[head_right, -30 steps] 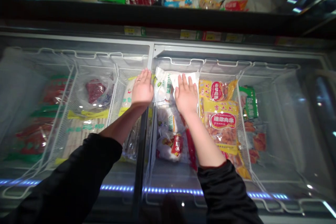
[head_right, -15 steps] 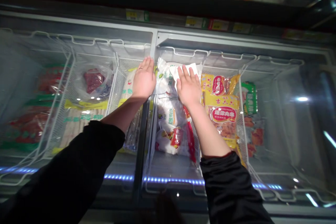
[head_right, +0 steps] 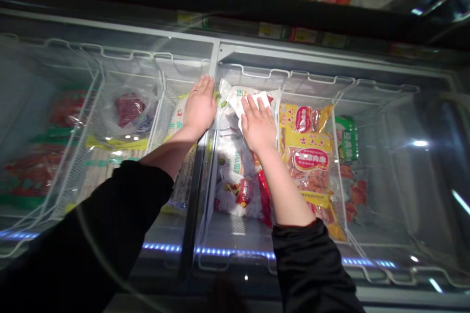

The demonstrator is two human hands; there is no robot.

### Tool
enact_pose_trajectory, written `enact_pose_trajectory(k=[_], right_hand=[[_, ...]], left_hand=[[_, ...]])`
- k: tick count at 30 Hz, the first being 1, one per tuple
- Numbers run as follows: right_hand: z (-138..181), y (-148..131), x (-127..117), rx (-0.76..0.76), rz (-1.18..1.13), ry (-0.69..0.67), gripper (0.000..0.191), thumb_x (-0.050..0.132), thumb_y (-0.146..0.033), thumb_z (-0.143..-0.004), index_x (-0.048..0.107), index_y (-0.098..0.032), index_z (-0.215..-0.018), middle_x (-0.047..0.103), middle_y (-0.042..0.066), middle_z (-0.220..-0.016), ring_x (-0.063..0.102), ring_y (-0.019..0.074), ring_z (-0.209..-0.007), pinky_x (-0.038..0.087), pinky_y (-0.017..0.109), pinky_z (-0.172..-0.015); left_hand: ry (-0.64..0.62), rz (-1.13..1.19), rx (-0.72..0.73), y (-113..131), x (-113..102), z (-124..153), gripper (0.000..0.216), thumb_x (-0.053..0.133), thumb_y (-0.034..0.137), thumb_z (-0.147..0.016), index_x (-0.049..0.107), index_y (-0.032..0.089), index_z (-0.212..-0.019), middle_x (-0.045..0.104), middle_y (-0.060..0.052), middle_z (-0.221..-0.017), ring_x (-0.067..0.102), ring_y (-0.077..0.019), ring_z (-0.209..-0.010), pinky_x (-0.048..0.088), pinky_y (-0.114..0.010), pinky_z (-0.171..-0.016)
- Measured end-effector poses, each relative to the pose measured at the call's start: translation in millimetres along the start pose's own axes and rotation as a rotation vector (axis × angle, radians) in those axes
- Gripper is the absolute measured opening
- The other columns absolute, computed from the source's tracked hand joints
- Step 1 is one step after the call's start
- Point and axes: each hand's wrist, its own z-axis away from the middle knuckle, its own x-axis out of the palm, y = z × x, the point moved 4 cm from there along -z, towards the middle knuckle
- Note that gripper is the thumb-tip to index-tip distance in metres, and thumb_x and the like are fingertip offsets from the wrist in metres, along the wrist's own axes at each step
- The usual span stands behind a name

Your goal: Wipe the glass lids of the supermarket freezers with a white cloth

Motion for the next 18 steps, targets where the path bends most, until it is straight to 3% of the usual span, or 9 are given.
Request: enact_pose_trajectory(k=[3,7,12,15,18], right_hand=[[21.0,-4.5,3.5,0.087,0.031,0.013,0.059,0.024,-0.031,-0.104,0.033,-0.017,-0.161,0.03,0.004,-0.168,0.023,0.0294,-0.156,0.023,0.054,-0.127],[42.4,-27.3,12.1,0.059,0.055,0.006,0.059,0.024,-0.031,-0.105,0.031,-0.018,-0.162,0.027,0.001,-0.168,0.021,0.0277,-0.157,0.021,0.051,-0.128],[13.5,-32.8,12.2,-0.04,0.018,-0.012,0.058,0.025,-0.032,-0.105,0.034,-0.02,-0.161,0.03,-0.001,-0.167,0.023,0.0262,-0.156,0.022,0.05,-0.128],[3.0,-20.7,7.2,0.034,0.01,0.015,0.058,0.026,-0.031,-0.104,0.033,-0.018,-0.161,0.031,0.001,-0.167,0.025,0.0276,-0.156,0.023,0.051,-0.127],[20.9,-18.0,7.0,0.147,0.024,0.042,0.06,0.025,-0.031,-0.104,0.032,-0.015,-0.161,0.029,0.005,-0.168,0.024,0.0296,-0.156,0.024,0.053,-0.126]], left_hand=[[0.009,-0.004,0.0,0.3,0.5,0.0,0.063,0.039,0.005,-0.096,0.035,0.008,-0.158,0.035,-0.013,-0.165,0.029,-0.026,-0.154,0.023,-0.043,-0.13],[0.018,0.016,-0.011,0.9,1.2,0.0,0.062,0.038,0.005,-0.096,0.037,0.007,-0.158,0.034,-0.015,-0.165,0.028,-0.0259,-0.155,0.023,-0.043,-0.129],[0.039,0.022,-0.003,0.2,2.6,-0.4,0.063,0.039,0.004,-0.095,0.037,0.009,-0.158,0.037,-0.014,-0.164,0.029,-0.0261,-0.154,0.025,-0.046,-0.129],[0.043,0.014,0.002,-0.3,2.9,-0.6,0.064,0.039,0.004,-0.094,0.037,0.01,-0.158,0.037,-0.013,-0.164,0.029,-0.0264,-0.154,0.025,-0.046,-0.129],[0.04,0.017,0.002,-0.2,3.2,-0.5,0.062,0.039,0.004,-0.094,0.039,0.008,-0.156,0.037,-0.014,-0.163,0.03,-0.0254,-0.154,0.025,-0.044,-0.129]])
